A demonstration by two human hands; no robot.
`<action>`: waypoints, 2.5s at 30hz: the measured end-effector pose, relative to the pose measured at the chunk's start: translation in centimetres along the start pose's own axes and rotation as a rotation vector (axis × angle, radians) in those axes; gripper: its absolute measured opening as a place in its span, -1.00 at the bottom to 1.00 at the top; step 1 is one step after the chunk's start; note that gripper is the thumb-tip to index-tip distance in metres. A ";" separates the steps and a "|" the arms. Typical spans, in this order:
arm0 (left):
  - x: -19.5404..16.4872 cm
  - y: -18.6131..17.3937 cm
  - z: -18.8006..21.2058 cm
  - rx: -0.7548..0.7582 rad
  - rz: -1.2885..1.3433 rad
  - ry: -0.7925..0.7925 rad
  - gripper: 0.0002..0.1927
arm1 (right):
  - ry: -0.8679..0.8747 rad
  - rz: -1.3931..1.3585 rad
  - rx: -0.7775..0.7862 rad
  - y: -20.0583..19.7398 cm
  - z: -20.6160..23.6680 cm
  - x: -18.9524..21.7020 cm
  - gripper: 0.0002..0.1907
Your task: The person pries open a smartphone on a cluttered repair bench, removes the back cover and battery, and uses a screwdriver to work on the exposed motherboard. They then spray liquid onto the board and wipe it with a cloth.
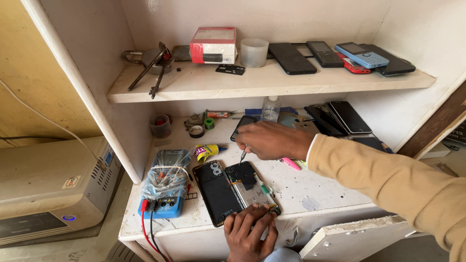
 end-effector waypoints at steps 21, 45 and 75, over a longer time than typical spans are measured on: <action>-0.2 -0.2 -0.2 0.011 -0.010 0.001 -0.82 | -0.084 0.034 -0.108 0.2 -0.2 1.2 -0.78; -0.2 -0.1 -0.4 0.004 0.007 -0.006 -0.79 | 0.053 0.122 -0.061 0.2 -0.4 0.3 -0.81; -0.7 -1.0 -1.2 0.016 0.024 -0.008 -0.77 | 0.024 0.108 -0.111 -0.6 0.7 1.7 -0.55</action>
Point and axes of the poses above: each hand's wrist, its own z-axis away from the middle knuckle, its own y-axis out of the palm, x = y × z, the point moved 9 cm from there along -z, towards the middle knuckle, and after that the axes turned 4 degrees about y, right-handed, at the moved point
